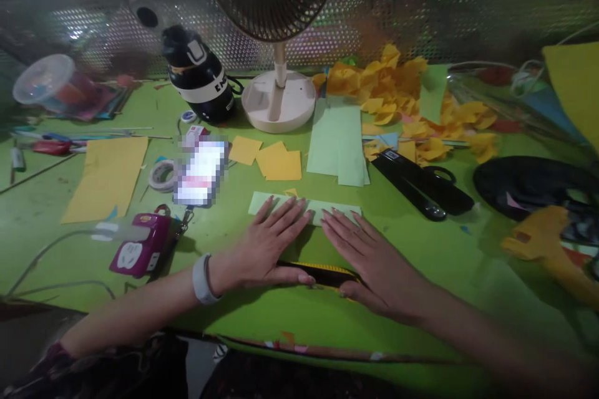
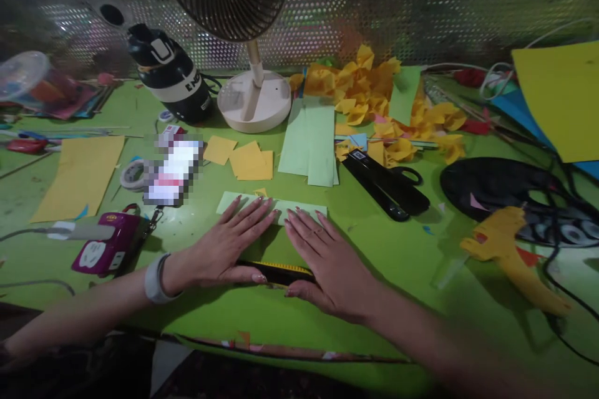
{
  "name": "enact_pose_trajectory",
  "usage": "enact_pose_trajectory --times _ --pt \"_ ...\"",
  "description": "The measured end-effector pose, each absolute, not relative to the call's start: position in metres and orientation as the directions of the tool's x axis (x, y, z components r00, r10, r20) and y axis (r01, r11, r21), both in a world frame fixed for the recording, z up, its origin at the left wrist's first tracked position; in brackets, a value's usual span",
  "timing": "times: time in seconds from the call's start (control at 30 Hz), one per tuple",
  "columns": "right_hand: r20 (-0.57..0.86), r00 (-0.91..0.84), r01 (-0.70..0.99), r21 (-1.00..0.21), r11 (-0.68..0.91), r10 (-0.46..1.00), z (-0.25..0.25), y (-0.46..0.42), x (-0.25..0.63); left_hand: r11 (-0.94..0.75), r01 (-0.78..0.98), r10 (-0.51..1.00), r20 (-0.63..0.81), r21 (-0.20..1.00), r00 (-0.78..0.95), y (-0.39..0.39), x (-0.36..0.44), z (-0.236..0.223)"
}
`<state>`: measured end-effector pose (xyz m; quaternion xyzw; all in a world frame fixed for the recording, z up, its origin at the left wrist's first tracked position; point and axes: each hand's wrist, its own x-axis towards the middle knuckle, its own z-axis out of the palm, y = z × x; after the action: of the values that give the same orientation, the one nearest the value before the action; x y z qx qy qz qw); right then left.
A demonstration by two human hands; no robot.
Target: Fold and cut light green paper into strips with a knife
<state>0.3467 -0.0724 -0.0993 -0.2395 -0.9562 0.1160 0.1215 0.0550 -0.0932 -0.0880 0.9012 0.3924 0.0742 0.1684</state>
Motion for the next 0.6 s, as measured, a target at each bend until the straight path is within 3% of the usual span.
enact_pose_trajectory --times 0.6 --pt "0.175 -0.845 0.434 -0.329 0.839 0.506 -0.1010 -0.0698 0.3472 -0.607 0.695 0.752 -0.004 0.386 0.659 -0.0944 0.0560 -0.0897"
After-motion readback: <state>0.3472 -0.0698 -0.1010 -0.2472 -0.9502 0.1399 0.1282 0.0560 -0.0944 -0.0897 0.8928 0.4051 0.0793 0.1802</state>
